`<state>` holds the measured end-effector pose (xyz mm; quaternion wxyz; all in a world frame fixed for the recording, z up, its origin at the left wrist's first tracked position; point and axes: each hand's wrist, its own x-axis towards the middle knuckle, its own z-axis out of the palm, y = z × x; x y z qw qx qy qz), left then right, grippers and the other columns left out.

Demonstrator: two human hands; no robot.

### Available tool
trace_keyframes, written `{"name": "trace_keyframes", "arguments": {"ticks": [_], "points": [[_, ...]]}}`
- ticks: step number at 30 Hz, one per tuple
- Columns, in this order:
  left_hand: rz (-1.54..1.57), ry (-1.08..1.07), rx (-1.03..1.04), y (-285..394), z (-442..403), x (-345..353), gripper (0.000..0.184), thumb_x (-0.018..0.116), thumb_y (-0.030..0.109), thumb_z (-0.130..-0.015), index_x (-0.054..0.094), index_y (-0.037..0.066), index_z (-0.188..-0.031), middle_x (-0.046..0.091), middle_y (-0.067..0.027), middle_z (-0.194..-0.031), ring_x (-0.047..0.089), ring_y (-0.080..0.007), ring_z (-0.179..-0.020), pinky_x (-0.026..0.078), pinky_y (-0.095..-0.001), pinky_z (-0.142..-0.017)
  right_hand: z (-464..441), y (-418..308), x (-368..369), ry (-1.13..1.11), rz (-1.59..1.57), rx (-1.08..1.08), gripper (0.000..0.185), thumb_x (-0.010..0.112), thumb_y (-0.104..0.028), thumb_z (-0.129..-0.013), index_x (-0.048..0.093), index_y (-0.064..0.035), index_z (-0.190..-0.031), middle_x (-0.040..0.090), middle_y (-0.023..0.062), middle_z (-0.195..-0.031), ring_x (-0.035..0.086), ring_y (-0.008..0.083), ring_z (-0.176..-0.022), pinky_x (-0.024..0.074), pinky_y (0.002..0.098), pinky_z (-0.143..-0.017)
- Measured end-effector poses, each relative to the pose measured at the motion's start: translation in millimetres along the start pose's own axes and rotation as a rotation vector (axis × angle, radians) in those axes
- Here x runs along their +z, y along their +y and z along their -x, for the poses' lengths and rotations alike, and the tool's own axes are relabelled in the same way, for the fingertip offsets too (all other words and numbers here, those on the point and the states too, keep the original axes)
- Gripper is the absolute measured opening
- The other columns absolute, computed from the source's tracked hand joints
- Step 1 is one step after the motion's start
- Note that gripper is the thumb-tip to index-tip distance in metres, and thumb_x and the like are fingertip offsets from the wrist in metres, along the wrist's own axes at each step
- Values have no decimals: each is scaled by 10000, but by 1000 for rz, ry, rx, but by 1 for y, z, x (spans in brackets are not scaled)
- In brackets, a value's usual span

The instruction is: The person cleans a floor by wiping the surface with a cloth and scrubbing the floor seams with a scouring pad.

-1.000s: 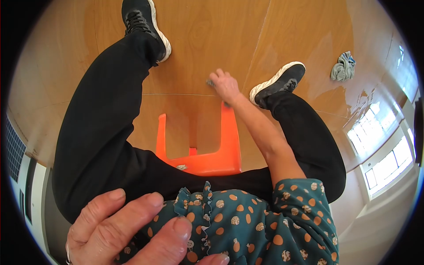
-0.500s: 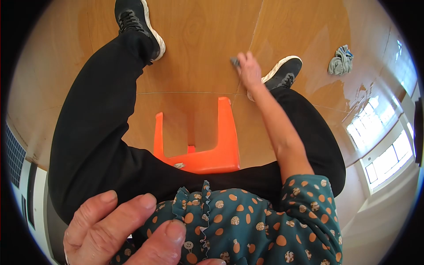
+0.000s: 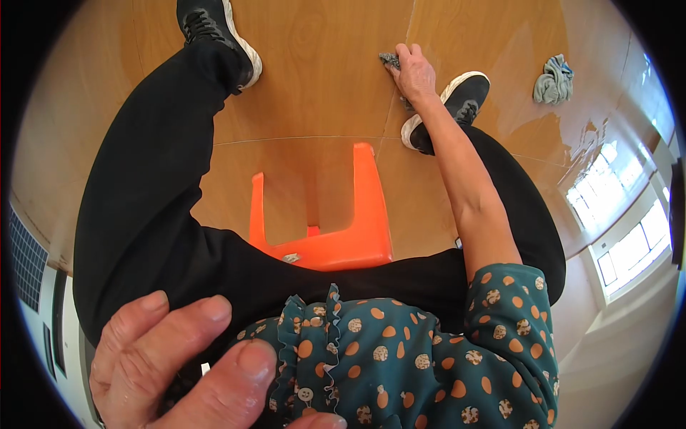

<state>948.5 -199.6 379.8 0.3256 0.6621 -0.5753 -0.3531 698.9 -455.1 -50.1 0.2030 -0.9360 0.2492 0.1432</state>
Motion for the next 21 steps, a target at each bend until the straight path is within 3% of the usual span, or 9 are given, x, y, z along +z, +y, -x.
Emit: {"name": "trace_keyframes", "arguments": {"ticks": [2, 7, 10, 15, 17, 21], "points": [[-8, 10, 0, 2, -2, -2, 237, 760, 149, -840, 685, 100, -1059, 675, -224, -1135, 695, -400, -995, 562, -498, -890, 13, -5, 10, 34, -12, -20, 291, 723, -232, -860, 521, -107, -1028, 528, 127, -958, 605, 370, -735, 525, 459, -661], [-7, -15, 6, -2, -8, -3, 241, 758, 134, -835, 688, 98, -1063, 676, -231, -1127, 694, -402, -993, 560, -498, -885, 152, -25, 88, -414, 153, -255, 182, 635, -180, -888, 538, -152, -1039, 507, 104, -1001, 607, 326, -848, 540, 435, -706], [-24, -46, 53, -7, -7, -2, 244, 750, 124, -833, 690, 96, -1068, 678, -232, -1135, 693, -404, -994, 558, -503, -880, 133, -23, 65, -477, 60, -214, 151, 568, -171, -911, 545, -155, -1059, 509, 113, -1050, 600, 344, -831, 554, 467, -706], [8, 9, -35, -3, 0, 1, 245, 743, 107, -826, 689, 93, -1064, 679, -235, -1135, 694, -405, -989, 559, -504, -873, 47, -4, 16, -119, -31, 9, 255, 711, -197, -861, 539, -123, -1033, 529, 104, -986, 623, 361, -800, 527, 446, -680], [16, 2, -36, -1, 0, 0, 243, 742, 101, -824, 690, 93, -1061, 681, -233, -1136, 695, -404, -988, 559, -503, -872, 26, 4, 4, -77, 4, 23, 274, 735, -199, -854, 545, -117, -1034, 540, 105, -996, 630, 363, -803, 529, 443, -686], [22, -29, -51, 4, -8, -8, 237, 737, 83, -820, 694, 92, -1053, 684, -226, -1137, 697, -398, -984, 560, -500, -867, 89, -3, 43, -129, 158, -168, 232, 648, -102, -798, 550, -146, -1003, 535, 91, -1002, 598, 326, -821, 547, 428, -677]]}}
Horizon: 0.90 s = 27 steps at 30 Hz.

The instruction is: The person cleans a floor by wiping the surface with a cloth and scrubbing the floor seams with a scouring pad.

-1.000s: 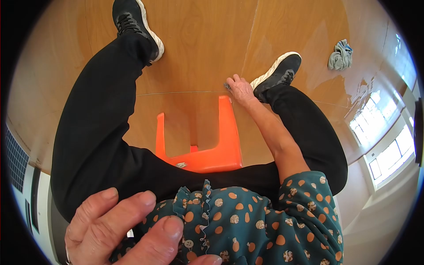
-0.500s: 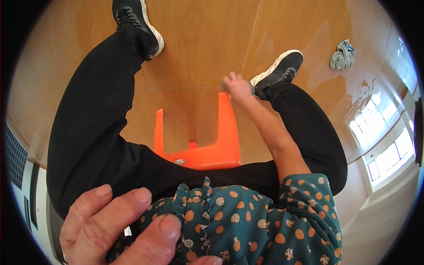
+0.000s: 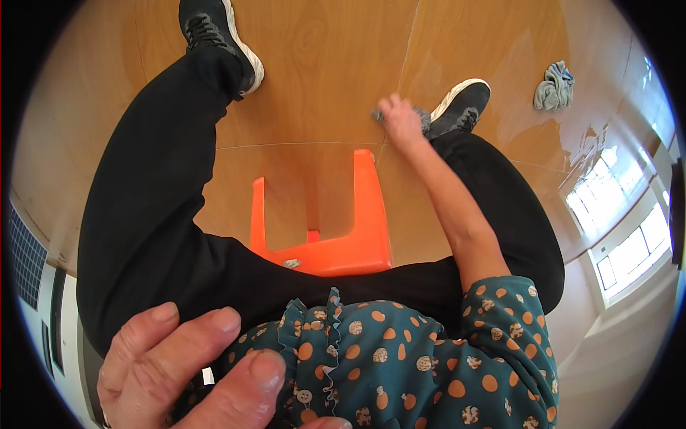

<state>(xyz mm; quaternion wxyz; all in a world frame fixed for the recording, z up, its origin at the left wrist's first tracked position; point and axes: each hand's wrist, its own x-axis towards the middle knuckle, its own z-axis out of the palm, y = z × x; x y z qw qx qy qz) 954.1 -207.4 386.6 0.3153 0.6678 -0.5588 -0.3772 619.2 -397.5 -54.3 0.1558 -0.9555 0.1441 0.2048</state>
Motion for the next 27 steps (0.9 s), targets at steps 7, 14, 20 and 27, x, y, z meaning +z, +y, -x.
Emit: {"name": "trace_keyframes", "arguments": {"ticks": [7, 14, 20, 27], "points": [[-16, -5, -11, -1, -7, -1, 174, 712, 118, -867, 705, 95, -1039, 690, -210, -1134, 701, -394, -986, 567, -500, -883, 33, -11, 22, -98, -1, -286, 110, 605, -160, -845, 590, -175, -953, 542, 78, -1002, 567, 267, -825, 497, 373, -724], [-18, -4, -66, 1, -4, 5, 176, 673, 162, -914, 702, 97, -1075, 688, -210, -1141, 701, -401, -993, 569, -507, -900, -98, 35, -55, 260, -74, 140, 271, 755, -272, -840, 591, -143, -1013, 554, 68, -944, 620, 302, -755, 521, 415, -653], [-15, -1, -42, 4, -5, 3, 191, 669, 146, -911, 696, 93, -1092, 686, -211, -1146, 701, -400, -992, 568, -507, -896, -92, 30, -46, 322, -7, 72, 274, 730, -236, -857, 609, -147, -1087, 570, 72, -1016, 627, 295, -755, 527, 401, -664], [-21, -36, -42, 2, -14, 3, 193, 668, 159, -913, 690, 83, -1089, 679, -225, -1152, 700, -401, -989, 567, -508, -892, -25, 5, -5, 194, 51, -32, 200, 638, -107, -851, 563, -150, -1032, 521, 63, -997, 619, 267, -690, 534, 366, -623]]}}
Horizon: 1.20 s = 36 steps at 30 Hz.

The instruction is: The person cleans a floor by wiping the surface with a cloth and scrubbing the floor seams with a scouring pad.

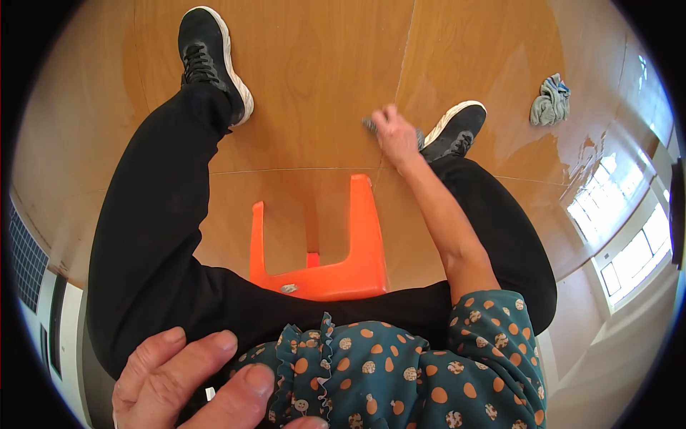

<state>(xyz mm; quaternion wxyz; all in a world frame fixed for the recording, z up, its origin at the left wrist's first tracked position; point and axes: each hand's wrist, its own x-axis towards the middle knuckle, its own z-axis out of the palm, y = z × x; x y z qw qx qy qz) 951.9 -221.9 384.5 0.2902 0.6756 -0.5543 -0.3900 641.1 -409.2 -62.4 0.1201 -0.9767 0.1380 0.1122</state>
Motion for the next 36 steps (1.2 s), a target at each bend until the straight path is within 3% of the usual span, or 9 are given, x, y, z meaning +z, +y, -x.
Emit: {"name": "trace_keyframes", "arguments": {"ticks": [2, 7, 9, 15, 21, 26, 31, 33, 36], "points": [[20, -18, -33, 1, -4, 0, 197, 668, 166, -914, 689, 79, -1090, 677, -230, -1154, 700, -401, -987, 567, -509, -892, -68, 25, -24, 33, -114, 145, 237, 670, -158, -871, 563, -134, -1081, 542, 66, -1033, 642, 337, -744, 547, 410, -649], [27, 4, -19, 0, -10, -2, 191, 663, 176, -922, 700, 75, -1080, 680, -229, -1140, 700, -398, -983, 566, -510, -895, -186, 85, -52, 232, -114, 190, 246, 694, -303, -901, 578, -158, -1063, 576, 51, -1018, 646, 350, -743, 548, 446, -669], [33, -8, -8, 0, -10, -4, 191, 662, 179, -925, 702, 74, -1080, 681, -226, -1138, 700, -397, -981, 565, -510, -895, -184, 86, -51, 248, -141, 160, 262, 695, -315, -900, 564, -144, -1051, 577, 57, -1022, 645, 348, -727, 547, 443, -657], [50, -20, -21, -2, -7, -10, 195, 668, 191, -933, 710, 71, -1080, 686, -214, -1130, 700, -393, -978, 564, -507, -899, -56, 40, -27, -114, -76, -103, 209, 669, -248, -923, 510, -132, -992, 493, 84, -957, 635, 326, -705, 537, 405, -606], [62, 6, -112, -3, -3, -5, 186, 683, 184, -925, 715, 75, -1071, 688, -211, -1128, 698, -390, -986, 562, -505, -906, -223, 85, -55, 134, -119, 63, 225, 659, -293, -920, 552, -147, -1055, 548, 100, -1014, 642, 375, -714, 536, 465, -632], [67, -7, -55, 0, -2, -16, 177, 688, 168, -915, 718, 76, -1064, 689, -207, -1128, 697, -385, -993, 561, -504, -909, -241, 53, -64, 123, -135, 111, 217, 651, -284, -924, 542, -144, -1050, 553, 103, -1039, 641, 387, -717, 529, 483, -629], [78, 2, -53, -6, 0, -18, 175, 691, 167, -913, 721, 76, -1060, 687, -201, -1140, 696, -381, -996, 562, -502, -910, -89, -21, -12, -99, -21, -154, 78, 575, -161, -903, 519, -173, -955, 519, 105, -949, 649, 294, -610, 553, 428, -523], [72, 6, -69, -11, 1, -15, 175, 692, 168, -913, 721, 76, -1059, 687, -199, -1143, 696, -380, -996, 562, -502, -909, -113, -15, -24, -159, 19, -140, 160, 630, -217, -905, 519, -170, -1010, 480, 103, -950, 642, 293, -640, 562, 421, -564], [89, 22, -131, -10, 8, -11, 174, 692, 161, -910, 725, 80, -1061, 686, -194, -1152, 692, -380, -1014, 561, -501, -914, -199, 23, -51, 52, -174, 64, 217, 647, -280, -920, 527, -163, -1059, 511, 101, -966, 618, 346, -650, 532, 448, -589]]}}
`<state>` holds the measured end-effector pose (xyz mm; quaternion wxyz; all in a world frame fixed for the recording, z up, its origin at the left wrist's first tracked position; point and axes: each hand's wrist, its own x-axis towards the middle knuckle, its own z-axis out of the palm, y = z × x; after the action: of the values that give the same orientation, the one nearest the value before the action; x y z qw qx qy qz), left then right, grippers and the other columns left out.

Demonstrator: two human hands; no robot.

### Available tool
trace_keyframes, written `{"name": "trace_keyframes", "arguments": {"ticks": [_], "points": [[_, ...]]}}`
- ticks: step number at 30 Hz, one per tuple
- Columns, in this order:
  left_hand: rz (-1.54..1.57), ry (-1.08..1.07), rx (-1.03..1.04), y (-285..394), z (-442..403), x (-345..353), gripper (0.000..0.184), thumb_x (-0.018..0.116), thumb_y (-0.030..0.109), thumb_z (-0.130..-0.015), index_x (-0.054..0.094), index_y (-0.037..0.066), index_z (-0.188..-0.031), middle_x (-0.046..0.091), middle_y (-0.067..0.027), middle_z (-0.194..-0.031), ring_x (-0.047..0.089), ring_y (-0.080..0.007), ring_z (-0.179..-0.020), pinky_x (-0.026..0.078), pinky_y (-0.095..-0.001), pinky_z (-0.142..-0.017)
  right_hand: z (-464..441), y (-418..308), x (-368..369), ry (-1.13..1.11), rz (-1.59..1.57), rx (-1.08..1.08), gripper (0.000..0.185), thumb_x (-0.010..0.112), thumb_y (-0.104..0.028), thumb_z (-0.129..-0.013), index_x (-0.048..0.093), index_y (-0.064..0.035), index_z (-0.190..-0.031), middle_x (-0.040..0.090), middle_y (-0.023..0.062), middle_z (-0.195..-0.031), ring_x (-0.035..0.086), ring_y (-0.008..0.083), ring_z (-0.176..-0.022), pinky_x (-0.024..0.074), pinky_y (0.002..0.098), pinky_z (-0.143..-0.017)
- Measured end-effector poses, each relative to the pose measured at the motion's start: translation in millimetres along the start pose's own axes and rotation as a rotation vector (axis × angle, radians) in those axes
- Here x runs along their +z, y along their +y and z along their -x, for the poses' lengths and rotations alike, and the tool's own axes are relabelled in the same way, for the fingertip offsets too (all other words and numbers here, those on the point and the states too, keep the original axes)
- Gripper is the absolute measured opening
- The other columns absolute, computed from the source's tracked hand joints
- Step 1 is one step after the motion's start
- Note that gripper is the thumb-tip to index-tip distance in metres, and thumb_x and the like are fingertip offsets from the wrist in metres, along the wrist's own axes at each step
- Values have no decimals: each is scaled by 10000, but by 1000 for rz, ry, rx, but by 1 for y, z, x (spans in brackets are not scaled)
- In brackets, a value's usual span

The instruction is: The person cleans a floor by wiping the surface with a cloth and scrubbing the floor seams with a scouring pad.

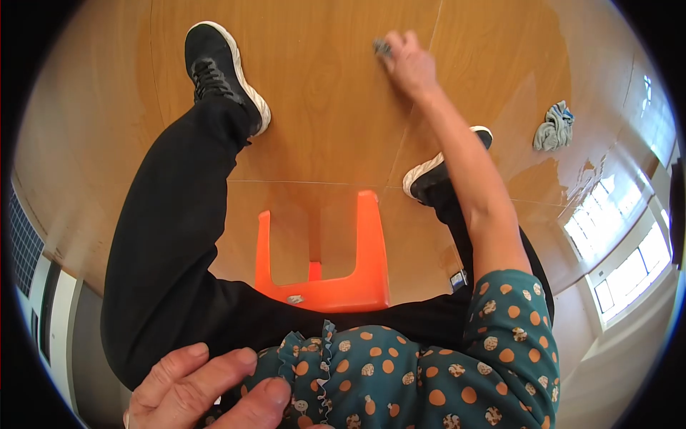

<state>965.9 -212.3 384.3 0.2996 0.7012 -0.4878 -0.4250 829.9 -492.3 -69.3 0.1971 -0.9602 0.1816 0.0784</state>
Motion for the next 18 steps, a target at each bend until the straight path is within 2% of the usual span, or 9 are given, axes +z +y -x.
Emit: {"name": "trace_keyframes", "arguments": {"ticks": [1, 3, 4, 8, 9, 11, 13, 14, 18], "points": [[-2, 15, -10, 1, 2, 0, 174, 692, 159, -909, 726, 82, -1062, 685, -192, -1155, 691, -380, -1020, 560, -500, -916, -27, 12, -8, 66, 20, 35, 245, 650, -300, -906, 584, -133, -1073, 575, 102, -973, 615, 310, -671, 533, 423, -635], [-10, 36, 6, 4, 7, -2, 174, 692, 158, -908, 727, 85, -1062, 685, -190, -1156, 691, -379, -1021, 560, -499, -916, -87, 30, -26, -86, 56, 297, 394, 573, -416, -910, 655, -133, -1172, 627, 152, -1134, 656, 401, -898, 539, 462, -796], [-13, 45, 16, 6, 9, -3, 173, 693, 157, -907, 727, 88, -1062, 685, -187, -1158, 691, -377, -1023, 560, -498, -917, -91, 35, -37, -76, 65, 292, 394, 573, -416, -910, 655, -133, -1172, 627, 152, -1134, 656, 401, -898, 539, 462, -796], [-11, 70, 47, 3, 14, -7, 172, 696, 154, -901, 730, 100, -1061, 686, -177, -1165, 691, -371, -1028, 560, -493, -920, -91, 45, -74, -170, -292, 267, 476, 525, -442, -888, 674, -60, -1130, 650, 159, -1106, 649, 410, -930, 528, 439, -843], [-2, 74, 51, 2, 14, -6, 172, 697, 153, -900, 731, 103, -1061, 686, -174, -1167, 691, -370, -1030, 560, -492, -921, -70, 34, -86, -184, -455, 240, 456, 544, -385, -872, 666, 15, -1051, 649, 193, -1007, 635, 403, -869, 525, 436, -813], [3, 78, 58, 1, 15, -5, 172, 698, 152, -897, 732, 109, -1061, 686, -169, -1170, 691, -367, -1033, 559, -490, -922, -28, 35, -77, -201, -440, 259, 396, 590, -324, -864, 623, 25, -1047, 605, 216, -1013, 621, 409, -812, 533, 444, -771], [-1, 70, 60, 1, 15, -6, 173, 699, 151, -895, 733, 116, -1060, 686, -164, -1174, 691, -364, -1036, 559, -488, -924, 30, 45, -45, -79, -164, 145, 345, 625, -257, -857, 562, 7, -1069, 552, 211, -1033, 615, 417, -784, 542, 459, -725], [-3, 65, 61, 1, 14, -5, 173, 700, 150, -893, 734, 119, -1060, 686, -161, -1176, 691, -362, -1037, 559, -487, -925, 52, 48, -32, -116, -44, 104, 327, 646, -209, -861, 515, -26, -1099, 504, 189, -1050, 626, 427, -799, 551, 482, -706], [-7, 54, 58, 3, 11, 0, 176, 703, 147, -888, 736, 131, -1060, 687, -150, -1183, 691, -356, -1043, 559, -482, -928, 80, 41, -10, -120, 104, 106, 270, 662, -113, -848, 512, -88, -1071, 495, 155, -1043, 641, 381, -792, 561, 482, -684]]}}
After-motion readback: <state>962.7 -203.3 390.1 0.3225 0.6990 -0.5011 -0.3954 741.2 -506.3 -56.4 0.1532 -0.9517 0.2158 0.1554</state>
